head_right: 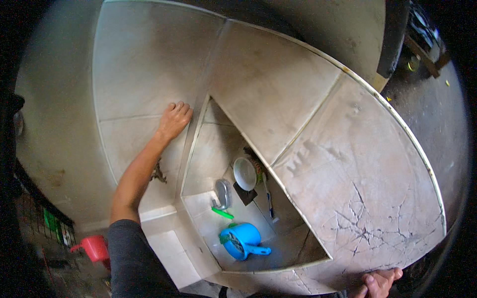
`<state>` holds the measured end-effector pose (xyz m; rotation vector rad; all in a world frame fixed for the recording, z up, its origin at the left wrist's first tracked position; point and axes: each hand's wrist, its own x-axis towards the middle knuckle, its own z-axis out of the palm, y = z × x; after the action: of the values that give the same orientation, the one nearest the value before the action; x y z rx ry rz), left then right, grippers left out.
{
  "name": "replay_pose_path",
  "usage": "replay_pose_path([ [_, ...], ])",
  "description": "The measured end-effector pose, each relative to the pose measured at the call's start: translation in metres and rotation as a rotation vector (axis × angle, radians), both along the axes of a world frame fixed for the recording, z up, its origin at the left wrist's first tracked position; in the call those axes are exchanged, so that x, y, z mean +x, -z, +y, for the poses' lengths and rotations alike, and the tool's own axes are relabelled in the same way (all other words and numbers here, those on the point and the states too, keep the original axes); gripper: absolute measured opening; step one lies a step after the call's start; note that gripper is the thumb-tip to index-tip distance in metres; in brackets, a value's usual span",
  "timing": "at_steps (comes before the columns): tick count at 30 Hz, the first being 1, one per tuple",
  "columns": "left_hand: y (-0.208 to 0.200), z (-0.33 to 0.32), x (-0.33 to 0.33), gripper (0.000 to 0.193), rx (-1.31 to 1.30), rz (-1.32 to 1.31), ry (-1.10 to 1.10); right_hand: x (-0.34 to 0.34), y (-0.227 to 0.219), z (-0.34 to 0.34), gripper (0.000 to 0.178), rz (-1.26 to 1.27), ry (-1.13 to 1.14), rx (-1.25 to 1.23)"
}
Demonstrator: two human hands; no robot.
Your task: The person scrubs a tiled sink and countertop with a small dark sponge, then rinses the surfaces by repeatedly scooping water from a blue plastic scoop under a running tap and pouring it over the tiles. The person wipes the wet tiles with their hand and continues rinsing until the end of the clip.
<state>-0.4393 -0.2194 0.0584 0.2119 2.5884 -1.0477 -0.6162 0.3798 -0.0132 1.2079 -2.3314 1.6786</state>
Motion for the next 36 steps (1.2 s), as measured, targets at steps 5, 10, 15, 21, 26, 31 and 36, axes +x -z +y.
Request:
replay_pose_path([
  [5, -0.005, 0.06, 0.057, 0.004, 0.081, 0.661, -0.347, 0.01, 0.001, 0.009, 0.014, -0.04, -0.006, 0.091],
  [10, 0.04, 0.039, 0.073, 0.008, 0.059, 0.796, -0.403, 0.01, -0.004, -0.005, 0.011, 0.057, 0.061, 0.147],
  [15, 0.081, 0.039, 0.066, 0.015, 0.229, 1.216, -0.578, 0.008, -0.017, -0.014, 0.013, 0.137, 0.038, 0.144],
  [21, 0.078, 0.068, 0.071, 0.024, 0.355, 1.528, -0.953, 0.008, -0.024, -0.017, 0.011, 0.19, -0.015, 0.253],
  [26, 0.066, 0.063, 0.021, 0.023, 0.449, 1.292, -0.749, 0.006, -0.029, -0.023, 0.01, 0.214, -0.03, 0.269],
  [31, 0.067, 0.072, 0.006, 0.028, 0.336, 1.236, -0.737, 0.006, -0.031, -0.025, 0.008, 0.218, -0.046, 0.35],
  [36, 0.065, 0.072, 0.022, 0.026, 0.314, 1.174, -0.7, 0.003, -0.028, -0.02, 0.006, 0.226, -0.11, 0.37],
])
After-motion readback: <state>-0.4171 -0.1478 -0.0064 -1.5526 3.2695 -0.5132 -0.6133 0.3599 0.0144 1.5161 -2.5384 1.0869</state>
